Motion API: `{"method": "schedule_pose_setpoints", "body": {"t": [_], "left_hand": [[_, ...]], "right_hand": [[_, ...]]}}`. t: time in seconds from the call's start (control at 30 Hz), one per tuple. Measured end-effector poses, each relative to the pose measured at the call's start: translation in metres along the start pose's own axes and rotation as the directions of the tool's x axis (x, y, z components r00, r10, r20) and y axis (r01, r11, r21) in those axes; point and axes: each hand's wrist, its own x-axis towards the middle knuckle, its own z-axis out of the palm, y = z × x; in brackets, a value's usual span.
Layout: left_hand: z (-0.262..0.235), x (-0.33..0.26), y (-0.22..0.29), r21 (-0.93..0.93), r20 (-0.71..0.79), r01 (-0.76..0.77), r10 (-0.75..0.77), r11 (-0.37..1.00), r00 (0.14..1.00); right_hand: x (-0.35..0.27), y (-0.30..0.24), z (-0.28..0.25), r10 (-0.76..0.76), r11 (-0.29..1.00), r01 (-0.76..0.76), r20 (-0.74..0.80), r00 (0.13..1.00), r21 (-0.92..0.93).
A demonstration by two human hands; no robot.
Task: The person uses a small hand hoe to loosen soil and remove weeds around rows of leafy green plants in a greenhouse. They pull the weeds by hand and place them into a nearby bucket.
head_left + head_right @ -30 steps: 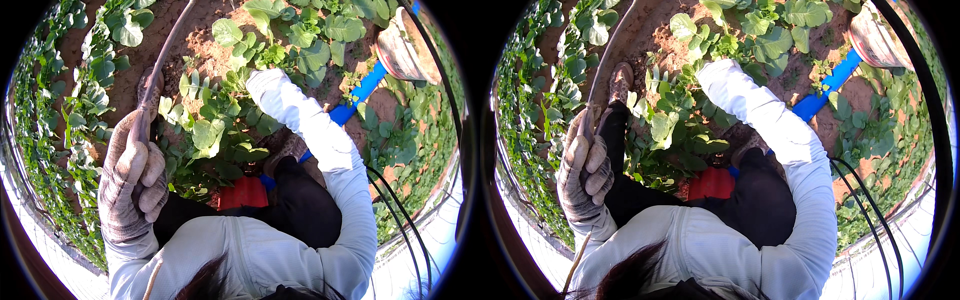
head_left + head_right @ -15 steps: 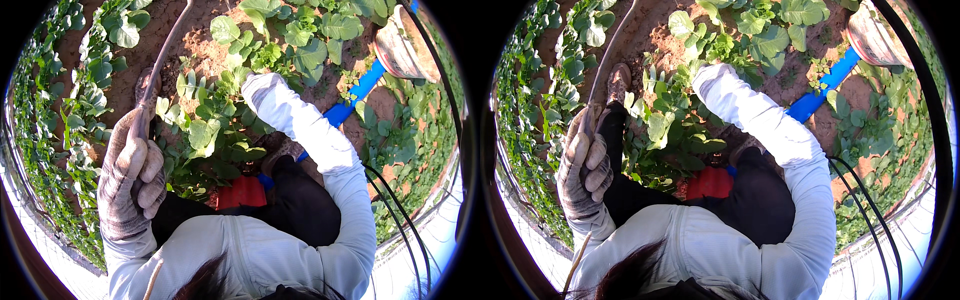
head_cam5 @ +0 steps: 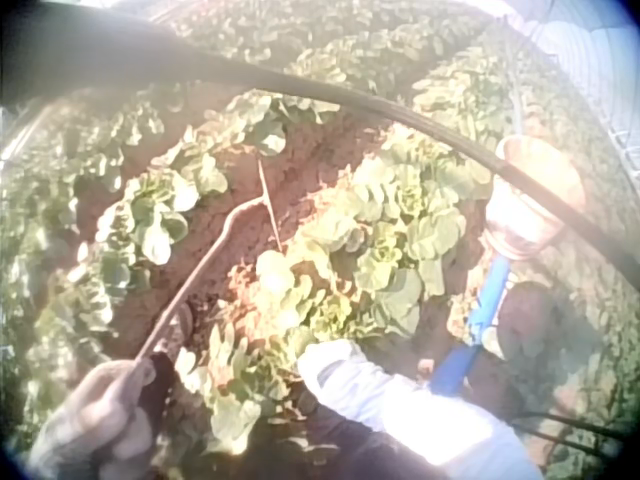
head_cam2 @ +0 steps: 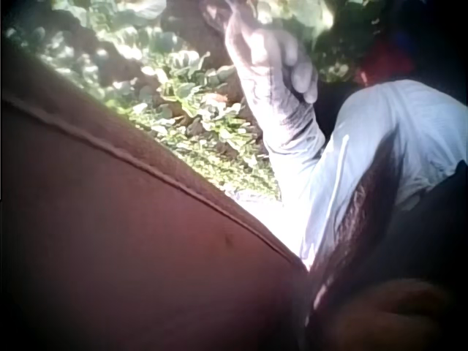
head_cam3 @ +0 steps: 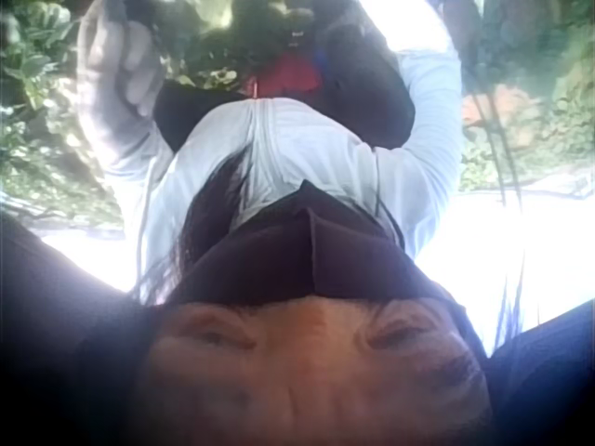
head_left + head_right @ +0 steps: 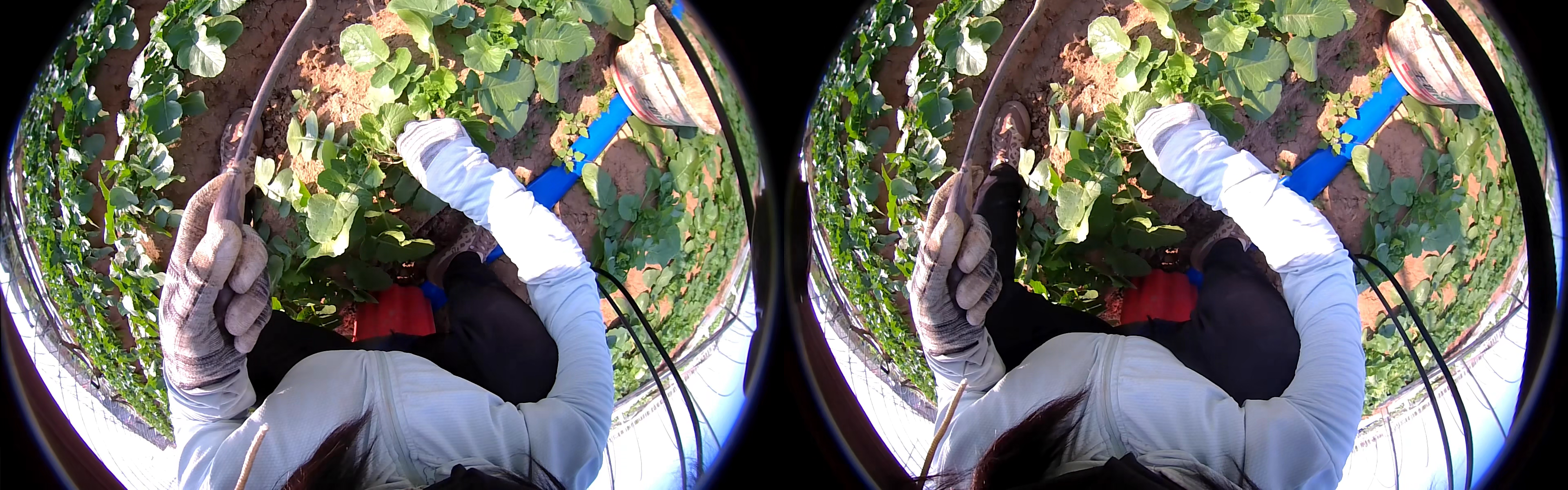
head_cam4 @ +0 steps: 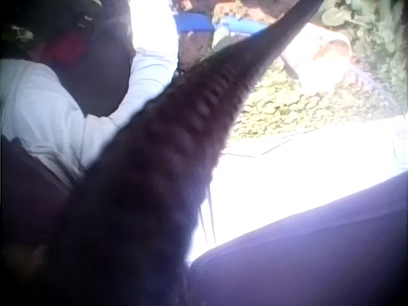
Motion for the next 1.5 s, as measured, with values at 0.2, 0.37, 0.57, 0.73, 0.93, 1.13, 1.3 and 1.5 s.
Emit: {"method": "schedule_pose_setpoints", "body": {"t": [0.2, 0.37, 0.57, 0.73, 0.93, 1.13, 1.3, 1.5], "left_hand": [[-0.001, -0.002, 0.0, 0.012, -0.041, -0.017, 0.018, 1.0, 0.999], [-0.009, 0.0, 0.0, -0.03, 0.039, -0.006, 0.007, 1.0, 0.999], [-0.004, -0.008, 0.007, -0.043, -0.019, -0.028, 0.027, 0.999, 0.999], [-0.007, -0.017, 0.014, -0.128, 0.069, -0.098, 0.108, 0.987, 0.992], [-0.015, -0.022, 0.019, -0.157, 0.138, -0.129, 0.151, 0.979, 0.979], [-0.042, -0.022, 0.02, -0.235, 0.133, -0.079, 0.113, 0.969, 0.985], [-0.057, -0.026, 0.031, -0.408, 0.19, -0.152, 0.246, 0.9, 0.95], [-0.101, -0.034, 0.021, -0.63, 0.242, -0.192, 0.425, 0.752, 0.872]], "right_hand": [[-0.009, -0.003, -0.01, -0.047, 0.998, 0.044, -0.091, 0.995, -0.042], [-0.029, 0.02, -0.041, 0.128, 0.99, -0.116, -0.175, 0.976, 0.079], [-0.072, 0.065, -0.052, 0.468, 0.466, -0.236, -0.011, 0.883, 0.853], [-0.113, 0.16, -0.052, 0.706, 0.142, 0.051, -0.137, 0.694, 0.989], [-0.179, 0.312, -0.118, 0.977, 0.165, 0.272, -0.195, 0.086, 0.948], [-0.202, 0.346, -0.141, 0.978, 0.171, 0.158, -0.148, -0.147, 0.972], [-0.156, 0.248, -0.108, 0.901, -0.043, -0.005, 0.041, 0.433, 0.999], [-0.1, 0.078, -0.082, 0.22, 0.147, -0.028, -0.005, 0.975, 0.989]]}}
